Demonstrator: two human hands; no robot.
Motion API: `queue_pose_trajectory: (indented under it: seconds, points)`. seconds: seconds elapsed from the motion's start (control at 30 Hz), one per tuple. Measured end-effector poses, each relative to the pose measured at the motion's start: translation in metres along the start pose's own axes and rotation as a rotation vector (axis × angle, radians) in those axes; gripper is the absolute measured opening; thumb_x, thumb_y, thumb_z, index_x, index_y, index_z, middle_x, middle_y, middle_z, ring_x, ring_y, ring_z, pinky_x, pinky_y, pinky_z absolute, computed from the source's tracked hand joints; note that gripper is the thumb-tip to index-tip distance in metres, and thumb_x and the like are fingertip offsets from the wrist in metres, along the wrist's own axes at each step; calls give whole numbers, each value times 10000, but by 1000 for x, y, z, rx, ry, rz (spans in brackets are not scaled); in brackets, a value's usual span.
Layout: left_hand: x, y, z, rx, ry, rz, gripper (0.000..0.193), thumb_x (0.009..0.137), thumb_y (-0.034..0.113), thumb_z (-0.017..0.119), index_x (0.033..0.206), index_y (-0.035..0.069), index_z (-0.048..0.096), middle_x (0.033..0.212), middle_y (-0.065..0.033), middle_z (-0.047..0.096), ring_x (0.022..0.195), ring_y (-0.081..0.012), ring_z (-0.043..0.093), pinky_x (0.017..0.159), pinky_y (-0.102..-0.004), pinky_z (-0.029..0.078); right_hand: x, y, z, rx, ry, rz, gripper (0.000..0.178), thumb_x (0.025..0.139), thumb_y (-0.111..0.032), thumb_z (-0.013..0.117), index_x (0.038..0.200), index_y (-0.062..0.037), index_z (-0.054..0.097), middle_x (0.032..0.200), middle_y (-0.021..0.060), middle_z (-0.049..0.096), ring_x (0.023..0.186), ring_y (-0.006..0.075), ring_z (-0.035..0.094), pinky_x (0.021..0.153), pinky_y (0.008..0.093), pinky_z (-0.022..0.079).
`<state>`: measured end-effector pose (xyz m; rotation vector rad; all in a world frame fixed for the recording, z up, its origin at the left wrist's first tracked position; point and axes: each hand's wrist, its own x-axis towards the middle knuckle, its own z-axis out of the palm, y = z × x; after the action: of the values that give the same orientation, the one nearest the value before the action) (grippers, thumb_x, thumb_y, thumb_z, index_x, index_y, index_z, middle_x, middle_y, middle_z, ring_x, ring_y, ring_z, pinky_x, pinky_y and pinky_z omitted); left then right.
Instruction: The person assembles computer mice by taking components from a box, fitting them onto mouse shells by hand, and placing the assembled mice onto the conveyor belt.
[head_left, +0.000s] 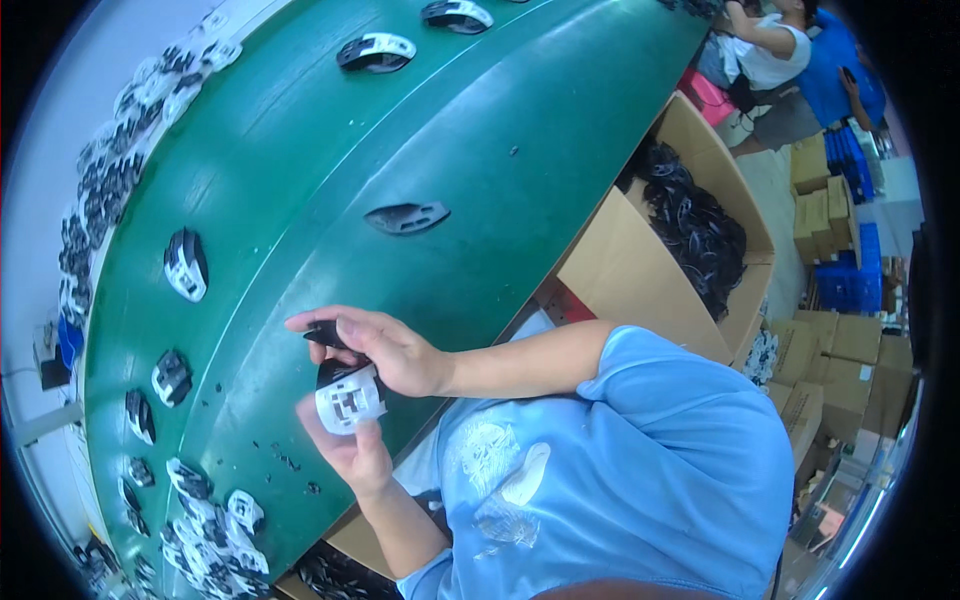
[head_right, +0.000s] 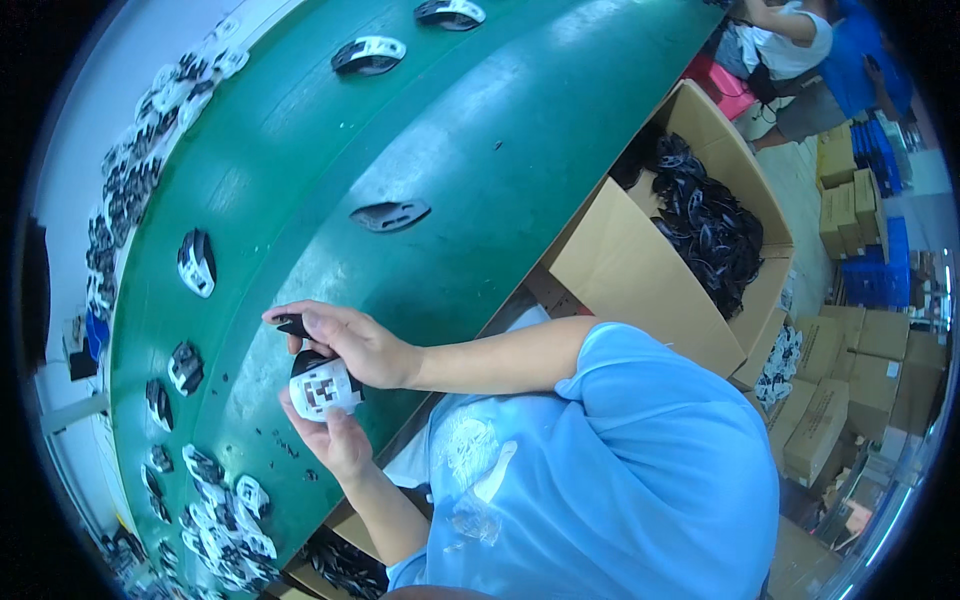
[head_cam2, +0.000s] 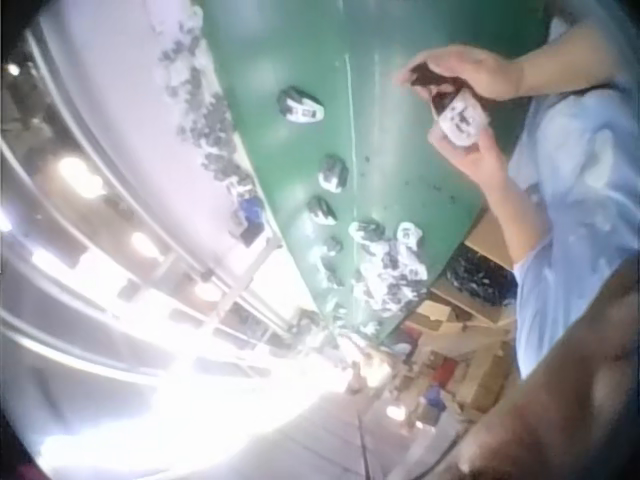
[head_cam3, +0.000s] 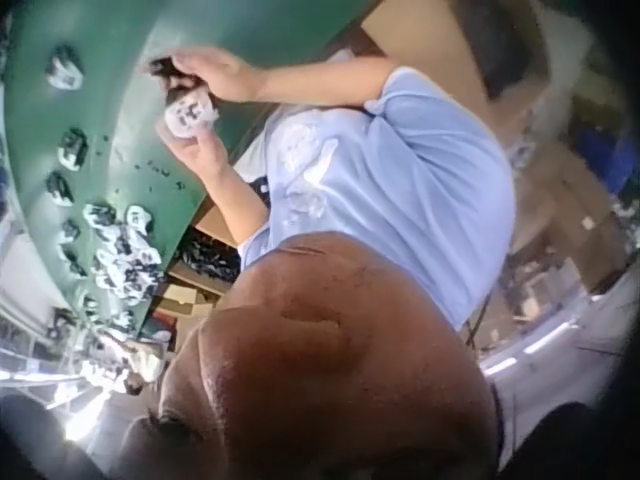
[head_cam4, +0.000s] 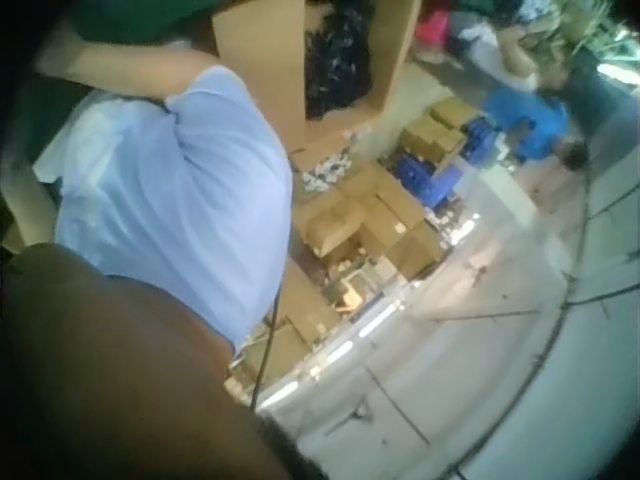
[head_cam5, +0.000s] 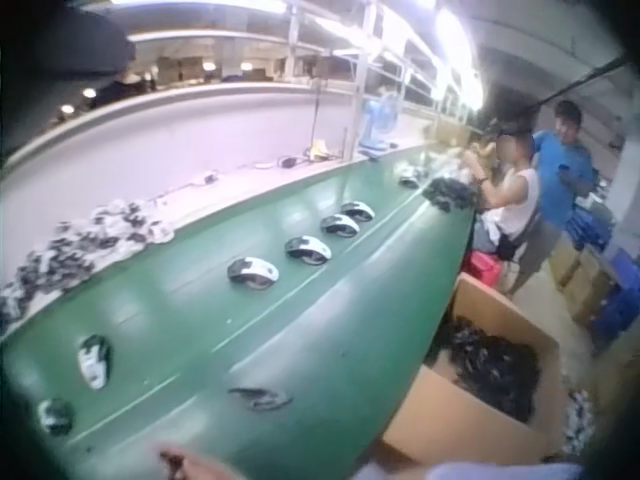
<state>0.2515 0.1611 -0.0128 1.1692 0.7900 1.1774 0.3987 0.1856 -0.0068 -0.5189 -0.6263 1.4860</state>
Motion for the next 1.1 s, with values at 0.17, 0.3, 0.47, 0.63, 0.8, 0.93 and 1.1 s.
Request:
queue_pose_trajectory:
  seconds: [0.17,0.3,0.47,0.63,0.8,0.93,1.1]
  points:
    - [7,-7,5,-122,76,-66,1027,813,442,807,1574,3,275,1578,-133,381,1387,-276,452,1137,-428,395,-2,6,-7,-140,-52,41,519,1057,-319,483,1456,12,509,1062,72,646,909,124,554,845,262,464]
    - [27,-13,16,-444,286,-99,615,1053,466,403,1432,-17,445,1310,-189,627,1210,-294,611,1024,-422,499,6,-21,-9,-283,-85,-179,429,1032,-144,600,1428,15,558,1127,116,700,1027,157,645,927,323,533]
    - [34,-11,11,-682,320,-102,608,1041,608,396,1267,57,519,1217,-166,659,1093,-270,647,946,-434,537,-3,-21,-26,-644,-133,-190,402,848,-86,808,1240,-38,729,1151,129,748,1001,203,689,880,323,541]
    - [32,-20,11,-208,397,74,823,870,834,440,1211,86,483,1066,-113,645,951,-215,638,828,-373,566,-2,-26,-17,-914,-186,-380,386,752,-121,871,1122,-53,785,1042,111,781,882,227,712,814,316,553]
    - [39,-13,27,-85,574,139,729,965,751,380,1204,71,489,995,-73,577,937,-173,606,829,-308,540,-4,-24,-19,-987,-169,-399,355,738,-154,884,1072,-66,803,1005,89,787,857,210,707,776,308,556]
    - [39,-17,31,-50,571,198,616,1037,636,369,1195,56,505,1005,-80,566,919,-164,596,808,-306,531,0,-26,-24,-1055,-191,-423,341,740,-159,882,1061,-72,807,994,81,787,850,203,703,762,305,559]
    - [38,-21,29,21,573,172,567,1046,586,421,1182,45,525,1006,-79,570,924,-154,596,800,-293,525,5,-32,-26,-1073,-204,-381,314,748,-158,876,1045,-76,811,985,70,789,860,196,704,743,300,563]
